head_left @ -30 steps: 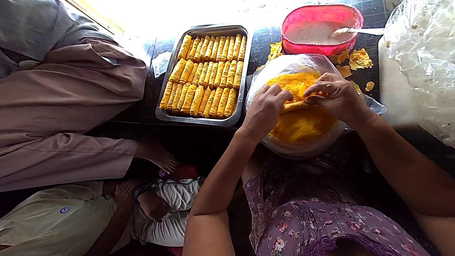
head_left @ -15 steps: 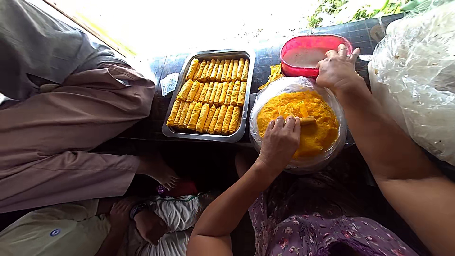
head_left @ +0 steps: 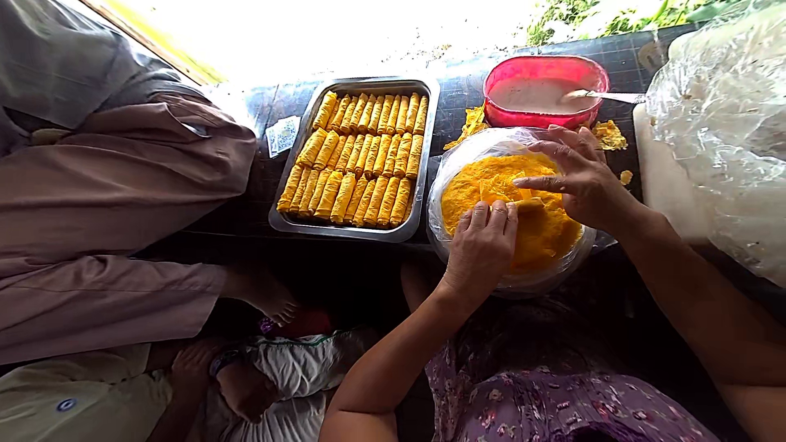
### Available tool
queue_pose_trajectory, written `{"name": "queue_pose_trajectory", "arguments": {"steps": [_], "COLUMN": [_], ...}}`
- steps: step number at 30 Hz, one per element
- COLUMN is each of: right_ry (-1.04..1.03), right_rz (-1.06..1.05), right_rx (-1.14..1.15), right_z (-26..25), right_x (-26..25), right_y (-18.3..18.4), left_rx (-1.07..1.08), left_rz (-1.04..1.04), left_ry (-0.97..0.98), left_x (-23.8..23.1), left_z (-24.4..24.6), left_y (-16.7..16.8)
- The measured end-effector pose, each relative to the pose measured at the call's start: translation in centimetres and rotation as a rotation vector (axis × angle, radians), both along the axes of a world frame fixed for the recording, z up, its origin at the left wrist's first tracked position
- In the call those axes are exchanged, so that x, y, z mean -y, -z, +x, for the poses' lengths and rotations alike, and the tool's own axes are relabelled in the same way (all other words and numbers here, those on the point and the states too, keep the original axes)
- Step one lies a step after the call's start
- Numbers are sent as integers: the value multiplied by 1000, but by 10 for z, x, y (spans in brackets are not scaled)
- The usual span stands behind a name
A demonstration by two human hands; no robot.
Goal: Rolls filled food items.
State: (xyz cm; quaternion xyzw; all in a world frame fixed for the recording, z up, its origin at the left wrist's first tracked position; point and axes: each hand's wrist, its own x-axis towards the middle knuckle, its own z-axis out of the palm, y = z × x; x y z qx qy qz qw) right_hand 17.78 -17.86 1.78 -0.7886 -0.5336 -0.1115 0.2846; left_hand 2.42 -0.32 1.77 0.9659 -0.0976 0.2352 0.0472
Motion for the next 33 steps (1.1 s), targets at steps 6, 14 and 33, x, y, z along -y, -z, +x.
{"name": "queue_pose_trajectory", "arguments": {"steps": [6, 14, 33], "right_ry": [44, -48, -32], "right_rz": [-233, -138, -332], "right_rx": [179, 154, 80], "right_z": [12, 7, 4], "right_x": [-1, 4, -32], "right_y": [1, -4, -27], "left_rx": [-5, -16, -106], "left_rz": [-1, -10, -101], "left_ry": [-11, 1, 91], "left_x": [1, -1, -12], "left_z": [-1, -1, 8], "left_y": [-2, -2, -1]}}
